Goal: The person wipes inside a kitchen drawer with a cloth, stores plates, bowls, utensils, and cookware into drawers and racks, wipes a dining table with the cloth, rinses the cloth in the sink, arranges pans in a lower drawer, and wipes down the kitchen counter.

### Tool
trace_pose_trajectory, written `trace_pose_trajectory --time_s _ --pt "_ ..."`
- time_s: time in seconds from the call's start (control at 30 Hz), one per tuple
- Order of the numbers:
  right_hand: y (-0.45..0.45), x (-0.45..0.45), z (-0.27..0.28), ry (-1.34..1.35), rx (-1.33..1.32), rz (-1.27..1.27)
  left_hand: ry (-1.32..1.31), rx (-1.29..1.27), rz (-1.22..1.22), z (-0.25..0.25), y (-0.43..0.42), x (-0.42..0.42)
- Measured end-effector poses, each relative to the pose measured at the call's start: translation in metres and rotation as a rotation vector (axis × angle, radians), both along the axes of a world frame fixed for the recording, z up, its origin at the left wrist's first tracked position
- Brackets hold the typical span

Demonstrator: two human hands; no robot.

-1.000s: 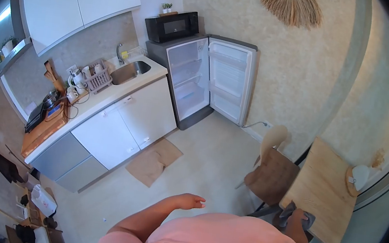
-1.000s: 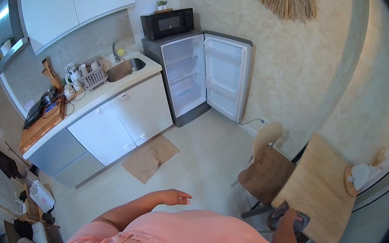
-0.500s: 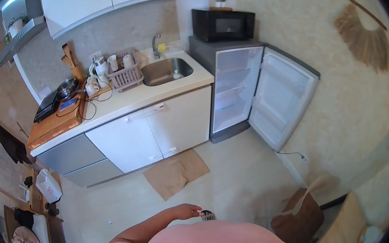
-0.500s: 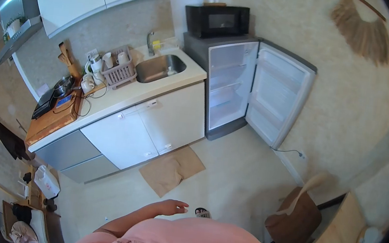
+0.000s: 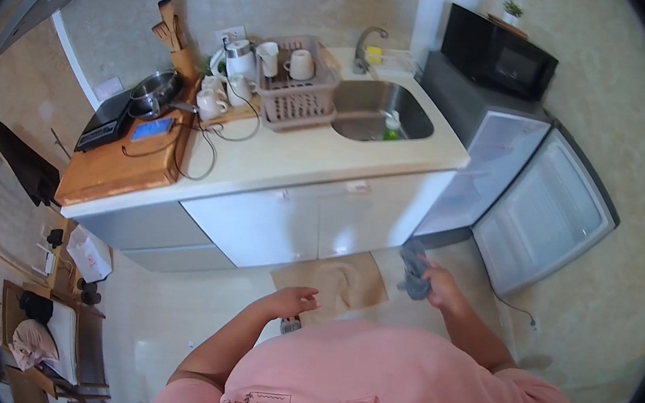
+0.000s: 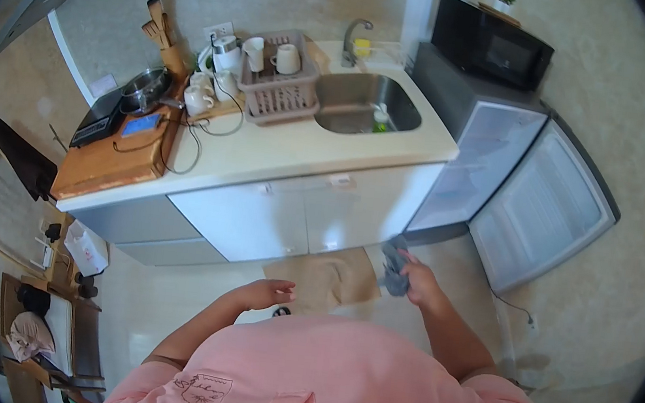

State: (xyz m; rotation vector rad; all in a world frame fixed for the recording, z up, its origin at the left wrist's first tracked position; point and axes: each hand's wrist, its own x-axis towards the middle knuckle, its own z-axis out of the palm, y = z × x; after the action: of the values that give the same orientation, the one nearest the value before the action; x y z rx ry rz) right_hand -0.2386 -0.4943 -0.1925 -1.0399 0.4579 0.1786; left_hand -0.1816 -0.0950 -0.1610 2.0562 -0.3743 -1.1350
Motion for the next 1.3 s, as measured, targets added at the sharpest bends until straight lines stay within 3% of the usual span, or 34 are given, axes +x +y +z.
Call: trace_pose_trajectory --time_s 0.07,0.13,0.2,0.23,0.3,0.37,0.43,0.53,0.6,0.7,0.9,1.03,1.17,1.23,1.27,1.3 --pt "0.044 0.073 0.059 -0.131 0.039 0.085 -0.212 -0.077 -0.167 -0.033 0.008 0.075" --pt "0.085 0.114 0.116 -0.180 0.085 0.122 -0.196 -0.230 0.117 0.033 -0.001 0.113" --pt "0.110 0.149 0.162 -0.288 0.197 0.209 -0.122 -0.511 0.349 0.057 -0.022 0.153" --pt "0.116 0.163 0.175 -0.317 0.159 0.254 -0.134 -0.508 0.359 0.070 -0.029 0.176" --pt "0.116 0.195 0.183 -0.302 0.027 0.245 0.454 -0.858 0.254 0.087 -0.047 0.213" --pt "0.097 0.232 0.176 -0.291 -0.119 0.248 0.506 -0.804 0.219 0.090 -0.073 0.244" --pt "0.056 0.276 0.146 -0.342 -0.484 0.373 0.550 -0.689 0.271 0.091 -0.101 0.270" --pt "-0.004 0.354 0.146 -0.218 -0.589 0.368 0.552 -0.756 0.344 0.081 -0.143 0.320" --pt "-0.049 0.422 0.145 -0.218 -0.586 0.335 0.457 -0.737 0.490 0.090 -0.176 0.346" --pt "-0.104 0.528 0.146 -0.179 -0.628 0.287 0.331 -0.629 0.492 0.093 -0.225 0.395" --pt "-0.135 0.713 0.126 -0.125 -0.676 0.335 0.356 -0.652 0.684 0.137 -0.304 0.471" --pt "-0.113 0.772 0.099 -0.109 -0.498 0.341 0.306 -0.900 0.758 0.146 -0.335 0.510" --pt "-0.101 0.789 0.089 -0.190 -0.507 0.411 0.308 -0.853 0.895 0.109 -0.361 0.557" --pt "-0.098 0.792 0.093 -0.207 -0.562 0.414 0.089 -0.508 0.921 0.095 -0.368 0.571" --pt "-0.095 0.794 0.096 -0.182 -0.563 0.372 0.082 -0.507 0.927 0.087 -0.371 0.576" --pt "-0.091 0.796 0.098 -0.155 -0.564 0.330 -0.070 -0.351 0.755 0.078 -0.374 0.581"
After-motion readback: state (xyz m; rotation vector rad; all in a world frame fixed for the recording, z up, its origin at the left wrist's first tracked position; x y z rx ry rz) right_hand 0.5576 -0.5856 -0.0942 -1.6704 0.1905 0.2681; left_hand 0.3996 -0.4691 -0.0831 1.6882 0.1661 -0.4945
